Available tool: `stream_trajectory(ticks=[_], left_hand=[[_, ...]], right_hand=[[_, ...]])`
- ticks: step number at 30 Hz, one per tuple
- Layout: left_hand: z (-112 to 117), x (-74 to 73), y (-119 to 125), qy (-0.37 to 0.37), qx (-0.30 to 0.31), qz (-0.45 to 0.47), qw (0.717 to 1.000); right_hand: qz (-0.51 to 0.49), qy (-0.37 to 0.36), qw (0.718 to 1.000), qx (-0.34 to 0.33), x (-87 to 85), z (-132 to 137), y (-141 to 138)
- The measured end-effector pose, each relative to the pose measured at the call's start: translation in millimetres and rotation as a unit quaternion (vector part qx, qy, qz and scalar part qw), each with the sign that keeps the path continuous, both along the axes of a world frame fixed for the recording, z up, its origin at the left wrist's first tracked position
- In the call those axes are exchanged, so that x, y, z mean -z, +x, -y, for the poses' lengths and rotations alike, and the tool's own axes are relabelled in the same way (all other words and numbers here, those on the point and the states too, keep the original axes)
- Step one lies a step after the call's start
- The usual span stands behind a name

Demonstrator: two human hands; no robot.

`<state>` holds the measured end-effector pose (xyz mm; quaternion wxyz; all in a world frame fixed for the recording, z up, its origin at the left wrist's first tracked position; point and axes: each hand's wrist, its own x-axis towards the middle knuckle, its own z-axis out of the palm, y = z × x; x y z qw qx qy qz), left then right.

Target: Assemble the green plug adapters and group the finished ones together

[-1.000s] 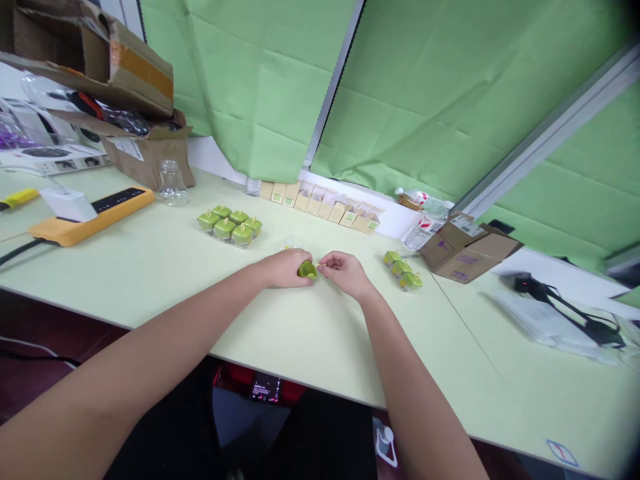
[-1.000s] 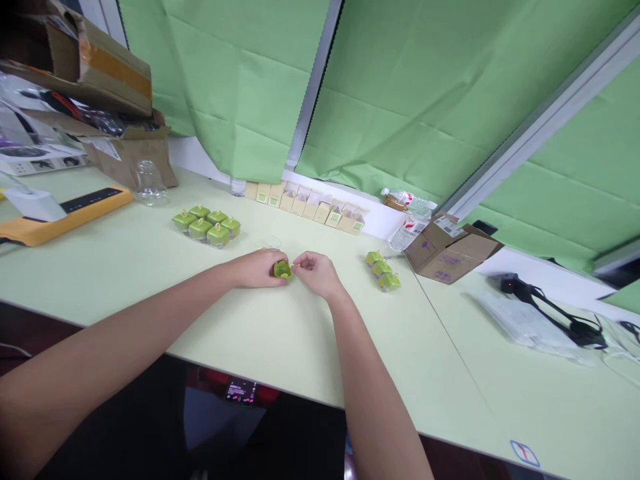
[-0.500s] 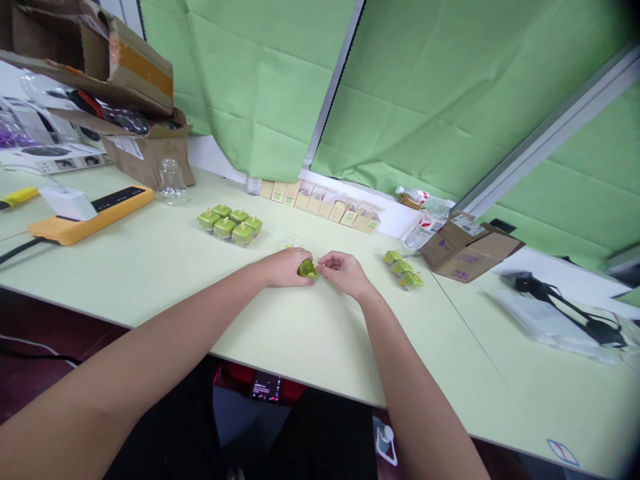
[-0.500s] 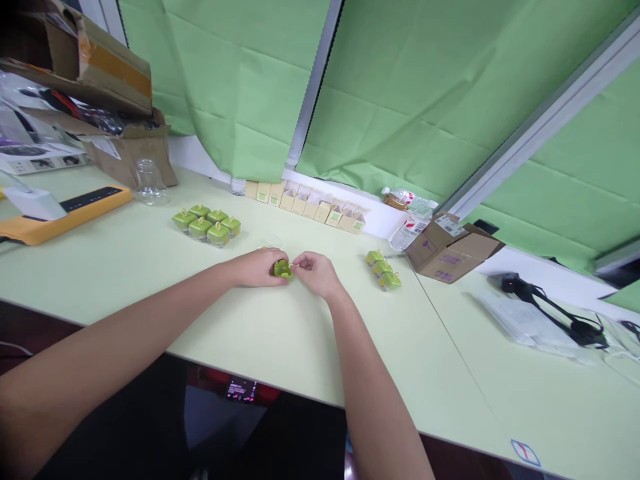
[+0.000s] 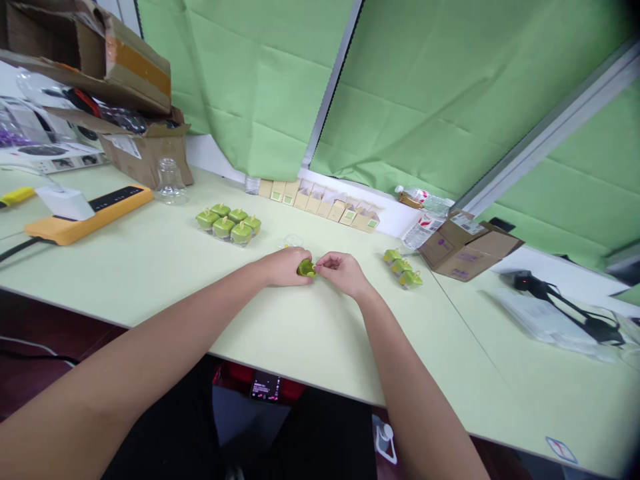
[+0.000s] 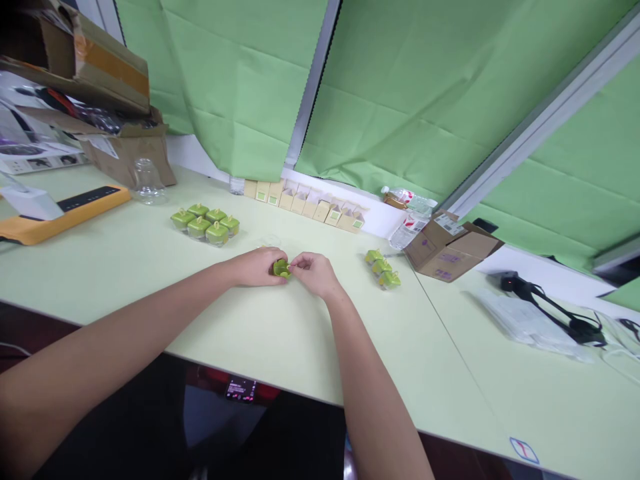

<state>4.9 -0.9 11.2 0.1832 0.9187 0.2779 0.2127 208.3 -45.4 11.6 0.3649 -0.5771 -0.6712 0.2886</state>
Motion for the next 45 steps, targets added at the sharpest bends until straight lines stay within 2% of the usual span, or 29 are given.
stream_trajectory(ticks=[9, 24, 31, 38, 45], left_hand=[[3, -0.5, 2, 0.014, -0.012, 0.017, 1.000], [4, 1.0, 3, 0.030, 0.002, 0.045, 0.999], [5, 5.5, 10, 0.039, 0.010, 0.124, 0.992], [2, 12.9, 19, 0.042, -0.017, 0.197, 0.979], [1, 16.5, 23, 0.037, -0.049, 0.204, 0.977]], right_hand=[[-0.005, 0.008, 1.000, -0.005, -2.7, 2, -1], [0.008, 0.025, 1.000, 0.000, -5.6, 5, -9], [0.054, 0.067, 0.995, 0.039, 0.2, 5, -16], [0.006, 0.095, 0.993, 0.074, 5.0, 3, -25], [0.031, 0.090, 0.991, 0.098, 2.9, 4, -27]])
